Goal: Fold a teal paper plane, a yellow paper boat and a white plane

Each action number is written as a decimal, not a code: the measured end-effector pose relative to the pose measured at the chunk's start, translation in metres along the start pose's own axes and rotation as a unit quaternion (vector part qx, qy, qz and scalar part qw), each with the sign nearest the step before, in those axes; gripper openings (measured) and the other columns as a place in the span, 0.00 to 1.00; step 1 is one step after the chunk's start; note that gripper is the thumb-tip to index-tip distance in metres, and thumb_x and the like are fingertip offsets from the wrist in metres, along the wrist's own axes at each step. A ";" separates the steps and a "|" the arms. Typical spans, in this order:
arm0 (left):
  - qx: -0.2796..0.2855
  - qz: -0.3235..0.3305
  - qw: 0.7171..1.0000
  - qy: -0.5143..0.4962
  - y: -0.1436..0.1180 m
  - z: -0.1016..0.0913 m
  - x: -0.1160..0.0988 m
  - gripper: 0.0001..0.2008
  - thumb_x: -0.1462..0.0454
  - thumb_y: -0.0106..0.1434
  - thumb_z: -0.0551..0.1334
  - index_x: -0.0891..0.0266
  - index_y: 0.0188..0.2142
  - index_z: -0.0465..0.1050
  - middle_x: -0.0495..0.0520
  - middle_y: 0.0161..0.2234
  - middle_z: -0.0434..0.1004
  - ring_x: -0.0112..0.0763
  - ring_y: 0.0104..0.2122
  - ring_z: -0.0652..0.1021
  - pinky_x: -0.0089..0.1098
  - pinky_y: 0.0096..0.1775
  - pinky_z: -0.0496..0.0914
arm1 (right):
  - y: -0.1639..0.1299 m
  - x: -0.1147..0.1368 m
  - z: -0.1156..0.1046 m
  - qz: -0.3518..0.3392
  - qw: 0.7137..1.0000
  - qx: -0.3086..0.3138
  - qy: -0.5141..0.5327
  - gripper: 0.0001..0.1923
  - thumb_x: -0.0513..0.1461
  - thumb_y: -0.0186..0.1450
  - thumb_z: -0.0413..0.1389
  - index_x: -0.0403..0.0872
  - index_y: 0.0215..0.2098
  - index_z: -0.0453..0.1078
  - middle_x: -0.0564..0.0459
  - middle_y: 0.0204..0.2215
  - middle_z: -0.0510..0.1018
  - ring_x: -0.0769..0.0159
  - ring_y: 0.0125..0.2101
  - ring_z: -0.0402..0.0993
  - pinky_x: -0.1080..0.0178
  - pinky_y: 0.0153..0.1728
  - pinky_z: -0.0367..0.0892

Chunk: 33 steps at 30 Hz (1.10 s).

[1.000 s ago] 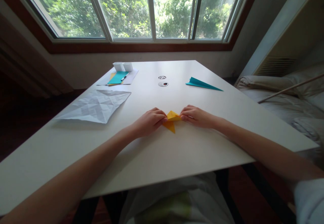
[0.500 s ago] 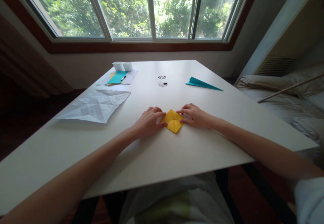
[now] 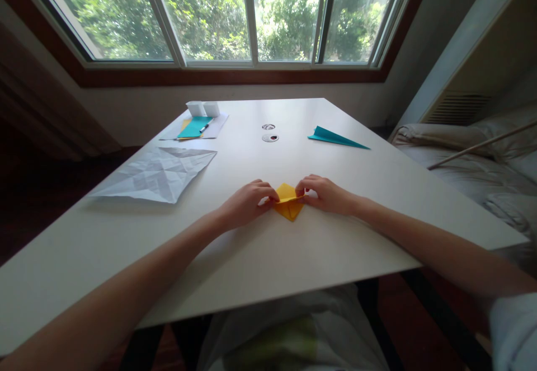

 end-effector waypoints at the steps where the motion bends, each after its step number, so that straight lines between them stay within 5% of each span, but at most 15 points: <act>1: 0.011 0.008 1.000 -0.006 -0.001 -0.001 -0.001 0.09 0.69 0.58 0.56 0.60 0.34 0.74 0.53 0.33 0.75 0.31 0.35 0.73 0.31 0.39 0.67 | 0.000 0.001 0.000 -0.006 1.000 0.007 0.001 0.04 0.34 0.61 0.52 0.47 0.33 0.68 0.52 0.31 0.74 0.67 0.33 0.68 0.64 0.36 0.65; 11: 0.099 0.044 0.991 0.076 -0.008 -0.009 -0.015 0.16 0.72 0.56 0.55 0.56 0.40 0.75 0.52 0.40 0.76 0.32 0.39 0.74 0.32 0.43 0.66 | -0.008 0.012 -0.003 -0.100 0.990 0.085 -0.049 0.13 0.39 0.65 0.49 0.48 0.43 0.72 0.47 0.38 0.75 0.66 0.37 0.71 0.62 0.41 0.65; 19: 0.094 0.036 0.982 0.161 -0.011 0.000 -0.028 0.17 0.68 0.61 0.53 0.55 0.49 0.67 0.54 0.38 0.73 0.35 0.37 0.73 0.34 0.39 0.67 | -0.010 0.014 0.001 -0.123 0.981 0.061 -0.136 0.13 0.40 0.66 0.47 0.47 0.39 0.73 0.48 0.36 0.76 0.66 0.35 0.71 0.61 0.41 0.64; 27: 0.116 0.058 0.977 0.168 -0.017 0.009 -0.040 0.17 0.67 0.65 0.49 0.54 0.52 0.64 0.55 0.50 0.68 0.38 0.45 0.70 0.37 0.46 0.65 | -0.009 0.021 0.002 -0.126 0.972 0.069 -0.186 0.14 0.39 0.67 0.46 0.45 0.36 0.73 0.49 0.31 0.76 0.64 0.32 0.70 0.61 0.39 0.64; 33: 0.135 0.040 0.971 0.193 -0.020 0.015 -0.054 0.19 0.63 0.66 0.47 0.61 0.56 0.57 0.60 0.53 0.65 0.41 0.51 0.66 0.39 0.50 0.62 | -0.010 0.028 0.007 -0.124 0.959 0.088 -0.239 0.16 0.36 0.66 0.45 0.44 0.49 0.68 0.46 0.32 0.72 0.63 0.32 0.68 0.61 0.36 0.64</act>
Point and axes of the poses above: each hand's wrist, its own y-axis towards the middle knuckle, its own z-axis out of the palm, x = y × z, the point moved 6 cm from there along y, towards the middle knuckle
